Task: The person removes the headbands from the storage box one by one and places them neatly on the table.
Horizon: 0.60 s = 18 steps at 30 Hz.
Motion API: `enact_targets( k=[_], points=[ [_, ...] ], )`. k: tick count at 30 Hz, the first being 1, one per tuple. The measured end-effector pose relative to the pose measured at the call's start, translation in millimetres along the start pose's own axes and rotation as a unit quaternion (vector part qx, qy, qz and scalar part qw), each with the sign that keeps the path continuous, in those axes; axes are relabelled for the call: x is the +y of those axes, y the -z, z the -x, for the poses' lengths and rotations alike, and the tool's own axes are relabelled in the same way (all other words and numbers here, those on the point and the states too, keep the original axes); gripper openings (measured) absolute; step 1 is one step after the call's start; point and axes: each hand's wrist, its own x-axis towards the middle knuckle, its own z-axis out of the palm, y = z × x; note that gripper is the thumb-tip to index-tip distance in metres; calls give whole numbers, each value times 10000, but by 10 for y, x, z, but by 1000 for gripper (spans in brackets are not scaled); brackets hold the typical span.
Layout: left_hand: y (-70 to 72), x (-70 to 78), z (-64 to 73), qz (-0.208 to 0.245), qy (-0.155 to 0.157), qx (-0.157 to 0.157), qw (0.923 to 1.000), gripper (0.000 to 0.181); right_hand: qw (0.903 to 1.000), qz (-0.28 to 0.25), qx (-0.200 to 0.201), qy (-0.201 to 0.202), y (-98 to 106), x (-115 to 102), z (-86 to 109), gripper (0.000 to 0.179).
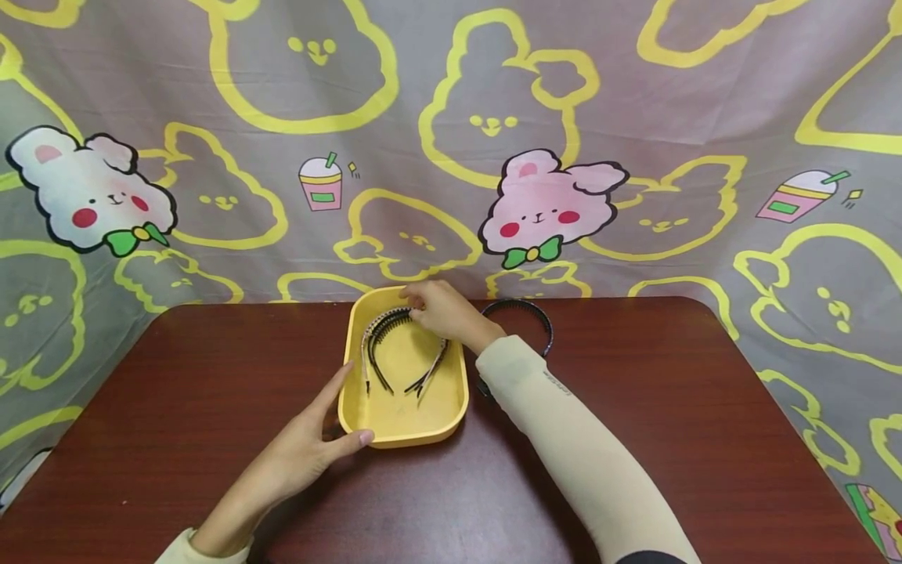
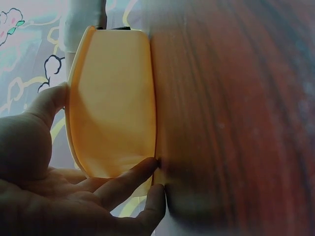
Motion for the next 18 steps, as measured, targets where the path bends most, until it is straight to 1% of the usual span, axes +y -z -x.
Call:
enact_targets(
  k=[8,18],
  points=[
    [10,9,9,-30,14,-4,10000,106,9996,243,-92,-101,-25,-3,-57,35],
    [9,23,14,-123,47,17,9999,106,9990,424,-126,3,-13,32,-90,35]
  ],
)
